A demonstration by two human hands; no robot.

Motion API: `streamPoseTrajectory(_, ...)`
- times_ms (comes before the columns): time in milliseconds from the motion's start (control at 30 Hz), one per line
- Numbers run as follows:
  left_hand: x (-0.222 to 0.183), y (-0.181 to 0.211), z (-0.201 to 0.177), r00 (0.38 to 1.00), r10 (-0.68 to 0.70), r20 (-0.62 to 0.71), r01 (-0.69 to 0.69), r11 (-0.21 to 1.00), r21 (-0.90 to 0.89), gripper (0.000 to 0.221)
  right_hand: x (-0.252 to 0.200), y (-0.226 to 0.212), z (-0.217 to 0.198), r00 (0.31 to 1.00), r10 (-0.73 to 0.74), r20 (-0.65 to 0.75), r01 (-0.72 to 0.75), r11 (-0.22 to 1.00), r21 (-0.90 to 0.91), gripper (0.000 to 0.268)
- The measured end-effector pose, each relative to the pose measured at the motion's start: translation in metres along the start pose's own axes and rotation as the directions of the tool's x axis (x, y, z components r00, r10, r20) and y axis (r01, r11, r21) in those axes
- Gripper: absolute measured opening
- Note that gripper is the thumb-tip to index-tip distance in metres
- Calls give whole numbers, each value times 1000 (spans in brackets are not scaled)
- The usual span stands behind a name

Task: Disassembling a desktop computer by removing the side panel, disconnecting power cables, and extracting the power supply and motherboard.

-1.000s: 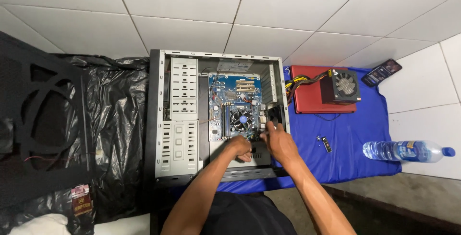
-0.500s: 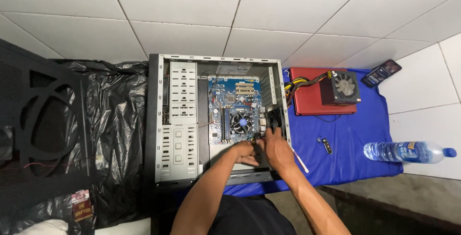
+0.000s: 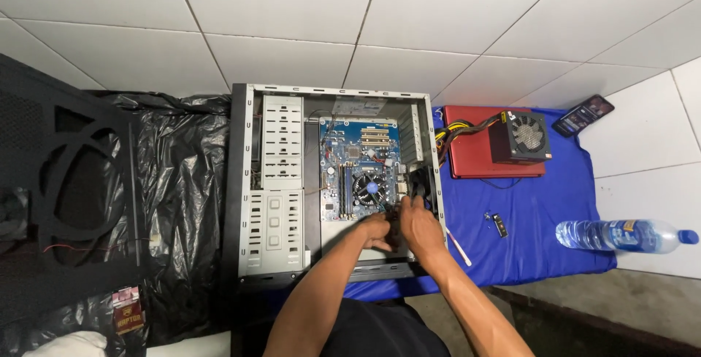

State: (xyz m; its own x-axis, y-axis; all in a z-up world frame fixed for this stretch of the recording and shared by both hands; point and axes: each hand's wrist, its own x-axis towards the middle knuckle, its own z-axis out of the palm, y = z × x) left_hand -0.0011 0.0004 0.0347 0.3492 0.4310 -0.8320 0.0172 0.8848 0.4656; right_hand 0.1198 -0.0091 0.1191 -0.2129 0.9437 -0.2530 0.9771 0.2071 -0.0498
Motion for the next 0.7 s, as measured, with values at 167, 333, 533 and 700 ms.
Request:
streamPoseTrajectory(167, 15, -13, 0, 1000, 3, 6, -4, 998, 56, 68, 1, -5, -27, 978, -195, -76, 190, 979, -76, 15)
streamPoseTrajectory(333, 11, -24, -4, 992, 102, 79, -92, 988, -121, 62, -3, -9, -30, 998, -25, 56, 13, 979, 203, 30)
streamPoseTrajectory(533, 45, -36, -9, 988, 79, 132, -71, 996, -60, 76, 4, 5, -28, 979, -200, 29, 200, 980, 18, 22)
streamPoseTrajectory(700, 16, -22, -7, 984, 96, 148, -94, 995, -24, 73, 1, 6, -39, 978, -209, 15, 207, 974, 86, 17)
